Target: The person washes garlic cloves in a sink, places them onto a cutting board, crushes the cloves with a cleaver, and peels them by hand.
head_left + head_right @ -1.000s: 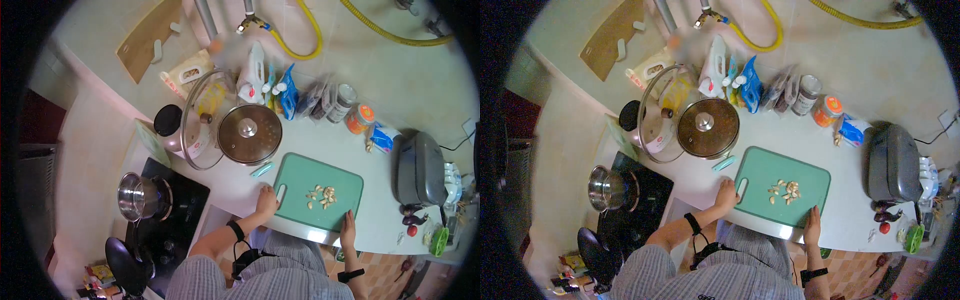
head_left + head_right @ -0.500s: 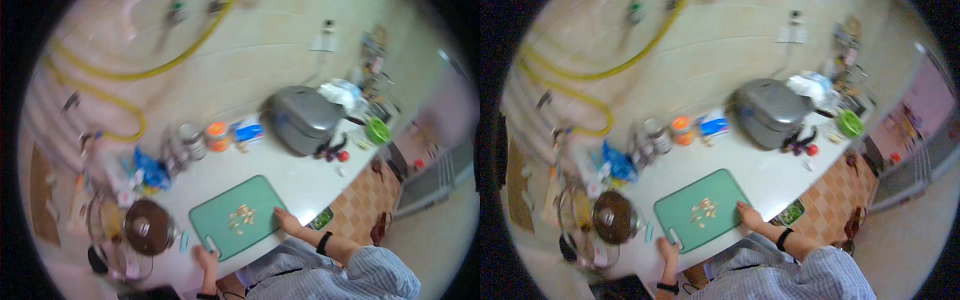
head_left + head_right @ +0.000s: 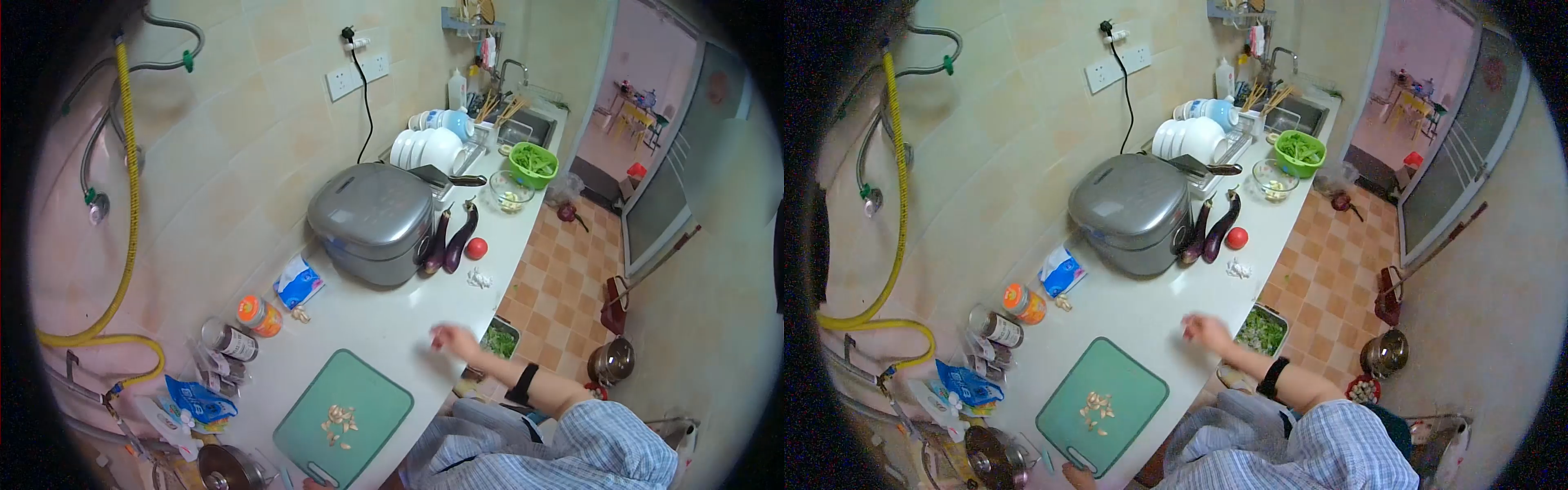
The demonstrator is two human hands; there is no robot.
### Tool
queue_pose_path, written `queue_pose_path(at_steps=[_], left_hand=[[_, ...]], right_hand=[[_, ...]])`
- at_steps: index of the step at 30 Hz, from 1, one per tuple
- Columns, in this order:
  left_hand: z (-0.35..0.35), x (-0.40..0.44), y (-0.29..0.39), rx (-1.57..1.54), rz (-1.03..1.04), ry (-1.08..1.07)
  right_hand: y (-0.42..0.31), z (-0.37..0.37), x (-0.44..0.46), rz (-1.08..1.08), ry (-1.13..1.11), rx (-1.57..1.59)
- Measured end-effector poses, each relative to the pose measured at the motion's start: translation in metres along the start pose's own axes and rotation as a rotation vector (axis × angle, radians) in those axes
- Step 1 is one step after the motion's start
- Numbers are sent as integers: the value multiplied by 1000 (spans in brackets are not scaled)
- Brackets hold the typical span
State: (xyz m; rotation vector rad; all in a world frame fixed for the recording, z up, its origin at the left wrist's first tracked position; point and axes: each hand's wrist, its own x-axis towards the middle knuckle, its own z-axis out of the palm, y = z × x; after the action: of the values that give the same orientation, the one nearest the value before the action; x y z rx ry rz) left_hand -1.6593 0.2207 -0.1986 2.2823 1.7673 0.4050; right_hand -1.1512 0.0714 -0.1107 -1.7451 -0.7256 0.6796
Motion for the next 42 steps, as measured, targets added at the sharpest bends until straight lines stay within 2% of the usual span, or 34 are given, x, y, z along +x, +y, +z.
queue_pose_path(at_steps=[1,3,4,5,6,7,8,10,12,14,16,17,18,20,24,26,30,32,36,40,42], left_hand=[[-13,-2,18,85,-112,-77],[-8,2,12,37,-149,-57],[-11,-8,15,-16,-155,-39],[-10,-17,20,11,-250,-103],[-17,-17,38,36,-346,-161],[-19,-24,43,13,-334,-160],[-20,-32,47,-11,-321,-162],[-32,-45,79,-82,-433,-100],[-24,-71,79,-98,-502,-72],[-28,-103,86,-119,-566,-44],[-40,-126,107,-241,-634,-95],[-47,-134,120,-203,-678,-134],[-48,-143,126,-203,-707,-124],[-49,-161,136,-184,-716,-122],[-35,-178,137,-296,-726,-89],[-34,-173,141,-255,-689,-132],[-50,-141,166,-255,-669,-126],[-53,-124,169,-297,-631,-127],[-49,-94,165,-197,-506,-147],[-39,-64,155,-119,-399,-135],[-53,-37,171,-25,-482,-161]], right_hand=[[-6,-36,24,-29,184,-22],[-38,-111,72,-68,479,10],[-51,-144,96,-323,623,-5],[-62,-181,128,-352,665,46],[-45,-223,167,-316,652,-100],[-58,-246,190,-250,590,25],[-59,-266,214,-88,480,201],[-73,-287,248,337,303,548],[-67,-303,282,546,-157,780],[-92,-288,282,585,-291,851],[-113,-270,285,682,-106,781],[-87,-283,312,612,-339,667],[-95,-276,313,707,-410,727],[-90,-275,332,934,-461,899],[-92,-283,344,987,-471,907],[-108,-288,333,942,-435,957],[-111,-317,320,839,-567,794],[-98,-319,295,478,-258,451],[-115,-332,220,403,-217,301],[-136,-318,135,216,-121,128],[-132,-323,104,176,-138,71]])
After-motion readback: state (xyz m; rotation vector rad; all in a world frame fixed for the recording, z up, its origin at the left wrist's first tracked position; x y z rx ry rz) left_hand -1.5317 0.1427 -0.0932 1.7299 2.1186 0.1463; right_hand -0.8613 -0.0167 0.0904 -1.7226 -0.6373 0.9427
